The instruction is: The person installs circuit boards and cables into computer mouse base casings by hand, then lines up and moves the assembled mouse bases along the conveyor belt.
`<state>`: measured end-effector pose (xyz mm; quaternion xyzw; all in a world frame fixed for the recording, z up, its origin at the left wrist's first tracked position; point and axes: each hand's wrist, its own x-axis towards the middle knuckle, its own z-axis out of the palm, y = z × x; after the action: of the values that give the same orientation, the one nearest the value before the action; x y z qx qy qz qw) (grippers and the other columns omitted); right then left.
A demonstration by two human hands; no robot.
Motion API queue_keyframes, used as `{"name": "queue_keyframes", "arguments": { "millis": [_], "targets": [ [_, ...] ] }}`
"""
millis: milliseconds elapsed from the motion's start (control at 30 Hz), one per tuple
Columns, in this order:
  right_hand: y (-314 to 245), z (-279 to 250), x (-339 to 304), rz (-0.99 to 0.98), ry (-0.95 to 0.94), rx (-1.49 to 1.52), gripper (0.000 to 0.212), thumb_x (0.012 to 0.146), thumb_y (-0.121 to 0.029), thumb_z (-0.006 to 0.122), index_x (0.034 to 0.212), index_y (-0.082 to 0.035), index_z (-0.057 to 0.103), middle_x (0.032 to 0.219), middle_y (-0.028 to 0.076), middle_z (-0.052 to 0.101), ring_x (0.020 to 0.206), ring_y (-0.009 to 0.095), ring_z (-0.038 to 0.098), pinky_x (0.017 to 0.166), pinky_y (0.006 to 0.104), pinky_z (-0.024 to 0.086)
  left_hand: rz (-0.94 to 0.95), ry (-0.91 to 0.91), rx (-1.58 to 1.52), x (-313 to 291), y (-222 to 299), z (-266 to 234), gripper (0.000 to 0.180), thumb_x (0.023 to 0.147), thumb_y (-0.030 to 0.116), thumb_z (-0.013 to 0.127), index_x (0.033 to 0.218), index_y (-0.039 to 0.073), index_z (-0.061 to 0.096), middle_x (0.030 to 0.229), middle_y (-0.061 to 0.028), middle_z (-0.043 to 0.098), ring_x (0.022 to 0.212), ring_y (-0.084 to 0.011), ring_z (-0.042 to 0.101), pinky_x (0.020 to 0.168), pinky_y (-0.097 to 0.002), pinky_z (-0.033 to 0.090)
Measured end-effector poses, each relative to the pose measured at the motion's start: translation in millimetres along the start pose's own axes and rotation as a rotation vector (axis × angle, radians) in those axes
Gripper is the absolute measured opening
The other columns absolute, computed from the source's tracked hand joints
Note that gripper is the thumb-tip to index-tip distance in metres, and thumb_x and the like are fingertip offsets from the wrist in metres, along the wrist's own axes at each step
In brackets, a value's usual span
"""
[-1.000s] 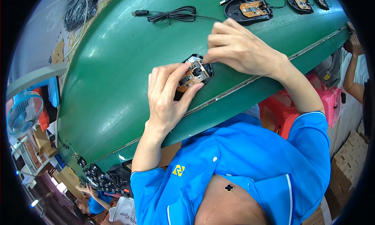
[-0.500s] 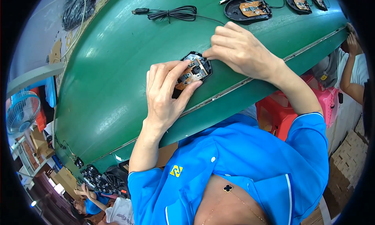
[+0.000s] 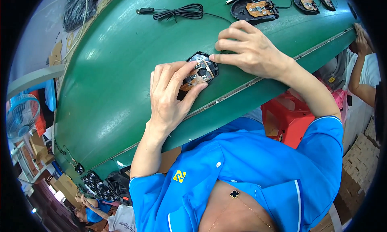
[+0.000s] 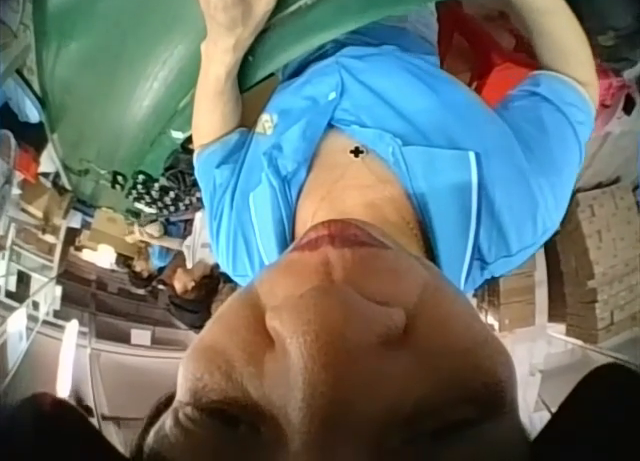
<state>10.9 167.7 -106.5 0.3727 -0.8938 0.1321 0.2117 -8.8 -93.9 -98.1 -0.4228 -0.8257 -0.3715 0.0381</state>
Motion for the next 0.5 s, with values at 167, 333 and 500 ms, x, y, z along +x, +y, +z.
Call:
{"name": "queue_keyframes", "arguments": {
  "millis": [167,333,500],
  "targets": [
    [-6,0,-4,-0.024,0.027,-0.168,0.011,0.084,-0.019,0.066,0.094,-0.016,0.069,0.099,-0.001,0.059,0.097,0.017,0.056,0.097,0.0334,0.044,-0.039,-0.02,0.024,4,5,-1,0.049,0.076,0.011,0.086,0.122,0.006,0.071,0.113,-0.0097,0.067,0.097,-0.023,0.059,0.088,-0.0358,0.05],
    [-3,-3,-7,0.009,0.018,-0.011,0.019,0.086,-0.016,0.069,0.105,-0.012,0.072,0.101,0.001,0.064,0.1,0.019,0.058,0.099,0.0382,0.042,-0.017,0.001,-0.007,4,1,2,0.046,0.078,0.016,0.085,0.12,0.006,0.07,0.11,-0.0078,0.066,0.094,-0.0226,0.056,0.086,-0.0351,0.045],
    [-11,-17,0,0.076,-0.108,-0.007,0.026,0.087,-0.019,0.07,0.112,-0.012,0.073,0.104,0.001,0.065,0.103,0.019,0.057,0.102,0.039,0.04,-0.037,0.014,-0.023,6,2,4,0.044,0.078,0.017,0.084,0.119,0.006,0.07,0.108,-0.007,0.065,0.094,-0.0232,0.055,0.087,-0.0355,0.046]
  ]
}}
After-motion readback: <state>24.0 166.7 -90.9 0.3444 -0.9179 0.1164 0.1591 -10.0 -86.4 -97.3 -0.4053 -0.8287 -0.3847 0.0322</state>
